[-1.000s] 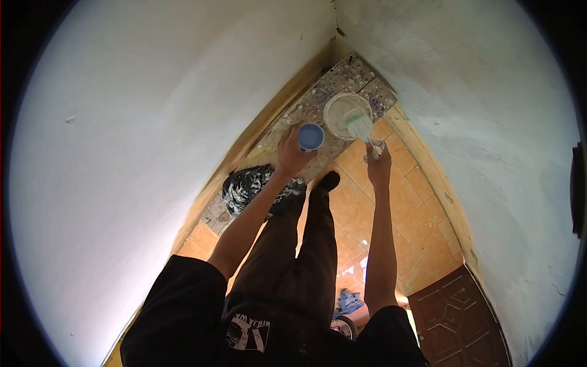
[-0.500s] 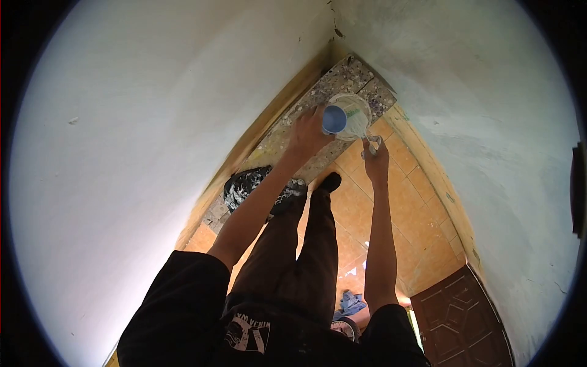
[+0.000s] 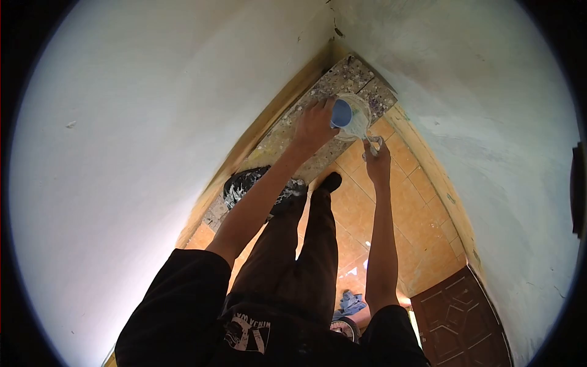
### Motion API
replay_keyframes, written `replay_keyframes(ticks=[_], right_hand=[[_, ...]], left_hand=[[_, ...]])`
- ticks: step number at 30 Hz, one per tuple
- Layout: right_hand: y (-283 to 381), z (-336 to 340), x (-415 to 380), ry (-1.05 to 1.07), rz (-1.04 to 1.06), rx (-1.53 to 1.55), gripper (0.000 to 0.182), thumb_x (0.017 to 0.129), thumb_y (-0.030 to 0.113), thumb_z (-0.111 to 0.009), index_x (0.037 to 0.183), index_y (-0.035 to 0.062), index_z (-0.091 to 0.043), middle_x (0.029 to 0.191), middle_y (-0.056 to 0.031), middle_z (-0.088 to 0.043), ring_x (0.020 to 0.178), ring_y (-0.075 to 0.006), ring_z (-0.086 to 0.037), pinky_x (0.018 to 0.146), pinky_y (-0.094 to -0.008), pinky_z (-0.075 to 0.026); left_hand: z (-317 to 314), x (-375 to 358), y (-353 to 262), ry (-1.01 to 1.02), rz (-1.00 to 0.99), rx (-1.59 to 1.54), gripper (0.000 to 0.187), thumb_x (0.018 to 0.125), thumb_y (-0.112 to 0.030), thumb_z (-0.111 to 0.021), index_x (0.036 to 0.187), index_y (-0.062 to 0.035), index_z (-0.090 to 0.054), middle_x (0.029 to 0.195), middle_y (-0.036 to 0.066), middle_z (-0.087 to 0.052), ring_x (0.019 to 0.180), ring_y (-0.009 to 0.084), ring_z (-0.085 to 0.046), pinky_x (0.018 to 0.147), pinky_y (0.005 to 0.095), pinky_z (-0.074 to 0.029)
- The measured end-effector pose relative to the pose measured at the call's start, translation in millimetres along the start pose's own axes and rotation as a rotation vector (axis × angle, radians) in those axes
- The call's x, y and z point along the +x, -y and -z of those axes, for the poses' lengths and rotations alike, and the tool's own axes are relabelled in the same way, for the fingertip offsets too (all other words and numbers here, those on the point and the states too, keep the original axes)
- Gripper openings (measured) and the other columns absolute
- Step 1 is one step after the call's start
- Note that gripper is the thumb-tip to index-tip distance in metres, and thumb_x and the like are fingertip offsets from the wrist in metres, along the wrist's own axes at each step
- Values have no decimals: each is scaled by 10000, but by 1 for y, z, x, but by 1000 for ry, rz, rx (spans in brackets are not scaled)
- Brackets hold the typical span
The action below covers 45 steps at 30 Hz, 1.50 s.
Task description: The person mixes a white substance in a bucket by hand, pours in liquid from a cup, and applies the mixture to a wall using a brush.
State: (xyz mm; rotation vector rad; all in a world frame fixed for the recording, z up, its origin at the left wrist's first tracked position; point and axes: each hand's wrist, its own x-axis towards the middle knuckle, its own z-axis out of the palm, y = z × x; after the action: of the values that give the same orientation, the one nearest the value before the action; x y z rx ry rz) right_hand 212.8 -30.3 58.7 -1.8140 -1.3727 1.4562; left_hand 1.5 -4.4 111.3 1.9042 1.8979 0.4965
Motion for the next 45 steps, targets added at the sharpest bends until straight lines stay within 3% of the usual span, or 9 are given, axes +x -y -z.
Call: replay_keyframes(ticks=[20,45], right_hand=[[-8,2,-8,-15,35,0,350,910,286,-622,1075,-18,-567,692,-104,-611,591,-165,-604,576,-302,-470],[-7,0,-11,5,19,123,267,921,258,-616,1017,12,-573,669,-49,-569,561,-117,-547,541,-270,-438]], left_hand=[[-10,0,-2,-41,-99,91,751,573,-106,-819,1241,-8,-488,1096,155,-602,1035,302,-557,935,370,-462],[-2,-1,-6,-58,-79,51,716,570,-57,-799,1224,-5,-511,1149,159,-589,1072,313,-552,957,386,-456]])
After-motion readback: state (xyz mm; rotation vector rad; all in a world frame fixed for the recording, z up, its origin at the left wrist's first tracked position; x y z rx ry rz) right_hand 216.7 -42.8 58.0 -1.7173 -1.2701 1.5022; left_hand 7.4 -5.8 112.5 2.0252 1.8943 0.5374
